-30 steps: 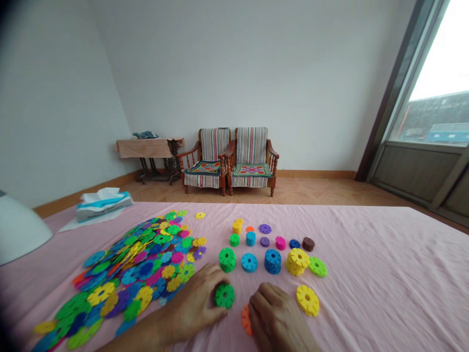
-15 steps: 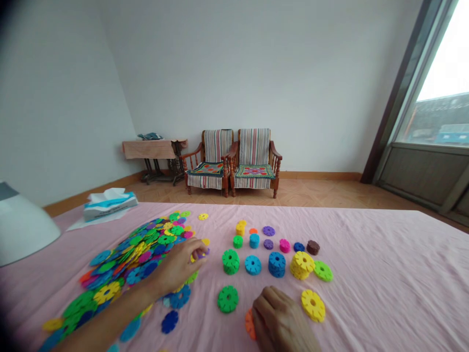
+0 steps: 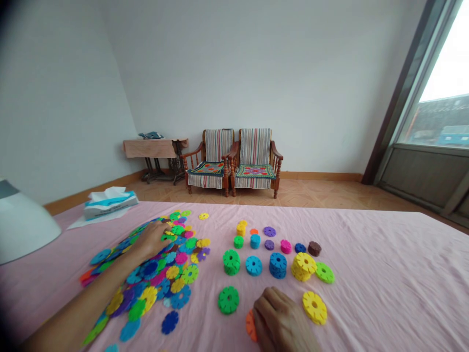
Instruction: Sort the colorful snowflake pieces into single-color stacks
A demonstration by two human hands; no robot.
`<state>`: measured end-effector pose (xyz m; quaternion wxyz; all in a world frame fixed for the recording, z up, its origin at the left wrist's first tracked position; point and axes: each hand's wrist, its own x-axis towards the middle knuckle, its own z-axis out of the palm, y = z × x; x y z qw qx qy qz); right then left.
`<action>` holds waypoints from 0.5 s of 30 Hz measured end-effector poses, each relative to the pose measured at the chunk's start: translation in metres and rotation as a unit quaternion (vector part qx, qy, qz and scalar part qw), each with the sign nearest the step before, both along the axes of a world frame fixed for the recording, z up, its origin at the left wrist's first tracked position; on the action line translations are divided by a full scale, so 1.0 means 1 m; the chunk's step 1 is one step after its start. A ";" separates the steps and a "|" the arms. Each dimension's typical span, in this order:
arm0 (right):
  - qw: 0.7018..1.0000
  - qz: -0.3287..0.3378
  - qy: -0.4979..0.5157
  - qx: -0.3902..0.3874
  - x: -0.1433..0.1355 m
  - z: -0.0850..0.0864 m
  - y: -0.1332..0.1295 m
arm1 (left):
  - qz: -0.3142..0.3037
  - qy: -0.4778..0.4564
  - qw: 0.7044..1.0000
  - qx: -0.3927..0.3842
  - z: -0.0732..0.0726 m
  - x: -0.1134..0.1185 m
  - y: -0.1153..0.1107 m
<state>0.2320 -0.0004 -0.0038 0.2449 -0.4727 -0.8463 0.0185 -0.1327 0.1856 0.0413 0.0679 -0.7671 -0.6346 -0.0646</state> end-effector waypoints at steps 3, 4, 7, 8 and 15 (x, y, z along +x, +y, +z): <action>1.000 -0.001 0.006 0.010 -0.001 0.002 0.000 | 0.005 0.021 1.000 -0.013 0.002 -0.003 -0.002; 1.000 0.000 0.006 0.013 -0.002 0.002 0.000 | 0.006 0.025 1.000 -0.017 0.002 -0.003 -0.002; 1.000 0.002 0.003 0.016 -0.001 0.002 0.000 | 0.012 0.026 0.999 -0.022 0.003 -0.002 -0.001; 1.000 0.002 0.002 0.015 -0.001 0.002 0.000 | 0.013 0.023 0.999 -0.021 0.003 -0.002 0.000; 1.000 0.002 0.008 0.013 -0.001 0.002 0.000 | 0.014 -0.047 0.999 0.008 0.009 -0.002 -0.006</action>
